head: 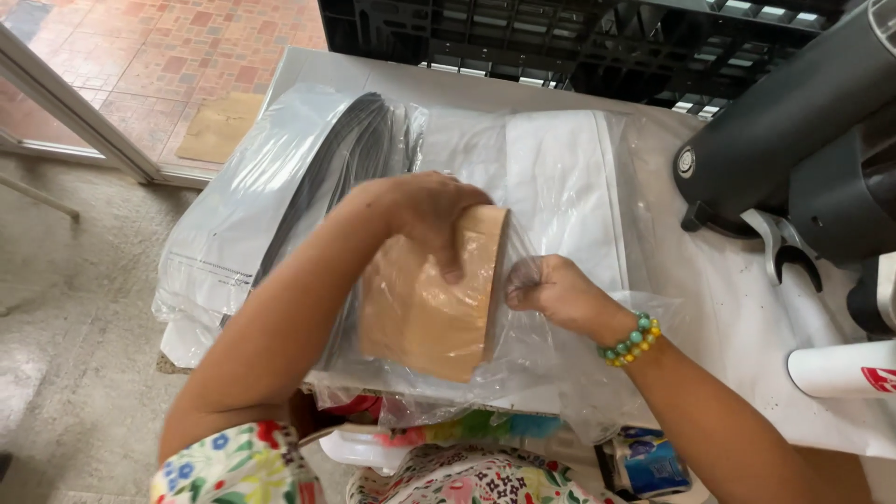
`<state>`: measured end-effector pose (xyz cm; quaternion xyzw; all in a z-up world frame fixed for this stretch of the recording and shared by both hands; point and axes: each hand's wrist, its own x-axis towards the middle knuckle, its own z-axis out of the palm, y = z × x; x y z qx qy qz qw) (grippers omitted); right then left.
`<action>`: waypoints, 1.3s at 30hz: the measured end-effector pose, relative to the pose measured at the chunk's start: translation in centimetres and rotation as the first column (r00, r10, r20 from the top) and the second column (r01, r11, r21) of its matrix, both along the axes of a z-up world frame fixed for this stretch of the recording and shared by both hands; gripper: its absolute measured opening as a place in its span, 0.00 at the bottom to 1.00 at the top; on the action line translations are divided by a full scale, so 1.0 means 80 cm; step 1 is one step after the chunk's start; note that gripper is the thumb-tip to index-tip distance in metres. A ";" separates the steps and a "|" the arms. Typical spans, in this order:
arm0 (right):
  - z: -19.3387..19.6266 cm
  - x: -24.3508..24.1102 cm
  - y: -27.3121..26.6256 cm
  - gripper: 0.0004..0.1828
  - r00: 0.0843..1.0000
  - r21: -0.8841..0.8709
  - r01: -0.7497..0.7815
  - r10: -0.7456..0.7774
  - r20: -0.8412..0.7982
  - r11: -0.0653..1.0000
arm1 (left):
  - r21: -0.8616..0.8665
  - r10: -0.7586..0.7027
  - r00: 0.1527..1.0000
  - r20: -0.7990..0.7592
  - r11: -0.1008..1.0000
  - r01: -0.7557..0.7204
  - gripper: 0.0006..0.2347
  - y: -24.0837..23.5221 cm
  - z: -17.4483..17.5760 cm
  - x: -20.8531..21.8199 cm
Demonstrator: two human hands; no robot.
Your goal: Packing stacks of brown paper bags into clear plastic sleeves
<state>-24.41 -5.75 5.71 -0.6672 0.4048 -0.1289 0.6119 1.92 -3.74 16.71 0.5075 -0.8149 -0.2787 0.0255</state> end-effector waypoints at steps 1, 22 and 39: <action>0.013 0.004 0.006 0.05 1.000 -0.019 -0.015 0.015 0.007 1.000 | 0.061 0.072 0.997 0.035 0.995 -0.074 0.43 0.006 0.003 0.009; 0.020 -0.036 -0.013 0.06 0.953 -0.784 -0.293 -0.106 -0.283 -0.548 | -0.993 0.289 0.957 -0.010 0.111 -0.044 0.02 0.111 -0.140 -0.072; -0.010 -0.110 0.055 0.09 0.917 -0.888 -0.336 -0.323 -0.233 -0.315 | -0.906 0.376 0.927 0.004 0.393 -0.156 0.05 0.026 -0.147 -0.057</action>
